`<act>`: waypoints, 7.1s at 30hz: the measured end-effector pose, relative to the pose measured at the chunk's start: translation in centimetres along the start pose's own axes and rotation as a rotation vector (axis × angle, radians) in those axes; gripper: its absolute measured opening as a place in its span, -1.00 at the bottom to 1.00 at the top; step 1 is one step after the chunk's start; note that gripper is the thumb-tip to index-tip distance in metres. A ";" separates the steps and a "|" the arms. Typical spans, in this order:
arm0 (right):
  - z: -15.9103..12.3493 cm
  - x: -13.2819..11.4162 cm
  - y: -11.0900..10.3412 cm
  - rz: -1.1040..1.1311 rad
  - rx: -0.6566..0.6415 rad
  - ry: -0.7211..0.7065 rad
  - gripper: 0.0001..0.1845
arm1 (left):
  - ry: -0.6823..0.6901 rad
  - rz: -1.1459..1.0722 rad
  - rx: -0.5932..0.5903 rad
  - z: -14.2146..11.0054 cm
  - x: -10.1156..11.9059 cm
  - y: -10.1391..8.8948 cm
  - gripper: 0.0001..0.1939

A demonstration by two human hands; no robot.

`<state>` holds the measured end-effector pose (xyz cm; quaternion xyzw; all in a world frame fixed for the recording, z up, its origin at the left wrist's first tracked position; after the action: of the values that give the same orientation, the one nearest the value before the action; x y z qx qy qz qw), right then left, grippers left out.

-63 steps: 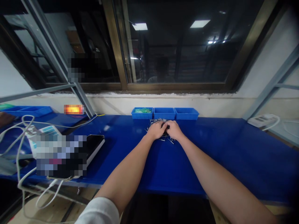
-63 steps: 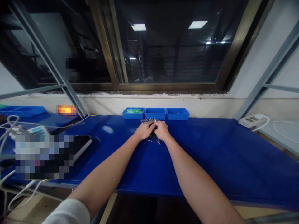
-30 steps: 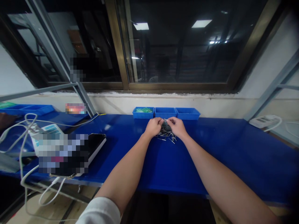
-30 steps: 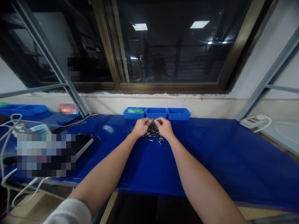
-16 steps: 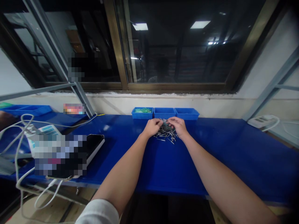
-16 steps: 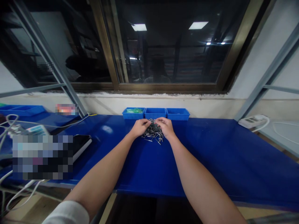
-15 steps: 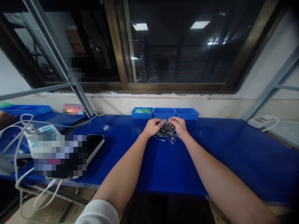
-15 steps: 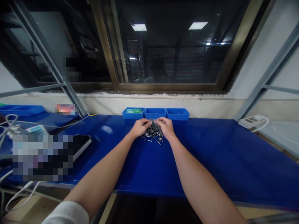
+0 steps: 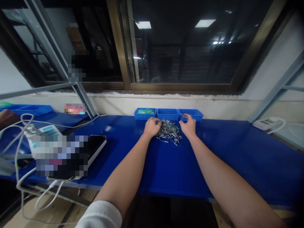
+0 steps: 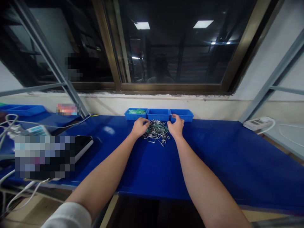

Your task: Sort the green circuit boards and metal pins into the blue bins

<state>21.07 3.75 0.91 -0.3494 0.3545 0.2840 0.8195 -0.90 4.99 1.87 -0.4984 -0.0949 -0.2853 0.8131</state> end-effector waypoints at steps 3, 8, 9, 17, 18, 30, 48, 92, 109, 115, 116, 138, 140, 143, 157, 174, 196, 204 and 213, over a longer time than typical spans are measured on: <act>0.0 0.6 0.6 -0.064 -0.121 0.081 -0.22 | -0.001 0.012 -0.008 0.0 -0.1 0.2 -0.79; 0.1 0.7 1.0 -0.105 -0.170 0.052 -0.15 | -0.006 0.022 -0.017 0.1 -0.4 0.4 -0.76; 0.1 0.6 1.0 -0.116 -0.156 0.039 -0.17 | -0.010 0.027 -0.021 0.1 -0.4 0.4 -0.76; 0.4 1.6 0.0 -0.147 0.006 0.025 -0.57 | -0.037 0.057 -0.048 0.2 -0.8 0.6 -0.76; 0.4 1.8 0.0 -0.121 -0.001 0.023 -0.62 | -0.043 0.063 -0.054 0.2 -0.8 0.6 -0.76; -1.3 0.3 3.4 -0.302 -0.350 -0.159 -0.67 | 0.038 0.171 -0.272 -1.0 0.3 2.4 -0.38; -1.4 -0.1 3.8 -0.307 -0.374 -0.199 -0.64 | 0.059 0.154 -0.245 -0.7 0.5 2.6 -0.53; -2.0 -3.1 3.1 0.586 -0.416 -0.052 -0.79 | 0.243 -0.037 -0.066 -0.8 3.1 0.4 -0.76; 2.4 -4.6 4.2 -0.433 -0.375 -0.258 -0.44 | 0.024 0.079 -0.032 -0.4 0.8 0.7 -0.74; 2.6 -2.8 5.1 -0.414 -0.494 -0.243 -0.27 | 0.004 0.088 -0.066 -0.6 0.6 1.0 -0.71; 2.2 -2.7 4.9 -0.391 -0.469 -0.272 -0.31 | -0.001 0.086 -0.066 -0.6 0.6 1.0 -0.71; -1.3 -1.6 5.9 -0.248 -0.530 -0.356 -0.70 | 0.067 0.266 -0.185 1.5 -0.5 2.4 -0.62; -1.4 -2.0 5.8 -0.242 -0.533 -0.389 -0.74 | 0.065 0.261 -0.194 1.3 -0.4 2.5 -0.61; -1.7 -2.6 5.8 -0.252 -0.551 -0.435 -0.77 | 0.053 0.255 -0.201 1.1 -0.5 2.6 -0.60; -2.4 -3.4 5.4 -0.253 -0.503 -0.445 -0.62 | 0.144 0.215 -0.186 0.6 0.0 2.4 -0.68; -2.5 -4.2 5.4 -0.151 -0.547 -0.476 -0.84 | 0.210 0.071 -0.156 0.3 0.6 2.0 -0.74; -1.8 -2.6 5.2 0.219 -0.509 -0.139 -0.81 | 0.285 -0.006 -0.127 0.3 0.1 2.6 -0.78; -1.9 -2.8 5.1 0.148 -0.494 -0.200 -0.87 | 0.261 -0.028 -0.130 0.4 0.1 2.4 -0.80; -2.0 -3.5 5.0 -0.122 -0.463 -0.358 -0.92 | 0.272 -0.018 -0.121 0.3 0.2 2.4 -0.80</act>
<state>14.66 4.42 0.76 -0.4920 0.1086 0.3649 0.7830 0.65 6.05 0.25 -0.5026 0.0292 -0.3626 0.7843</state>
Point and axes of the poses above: each hand's wrist, its own z-axis towards the middle knuckle, its own y-axis out of the palm, x = y × z, the point moved 5 cm from there along z, towards the middle knuckle, and after that the axes turned 4 degrees about z, right-handed, at the moved point
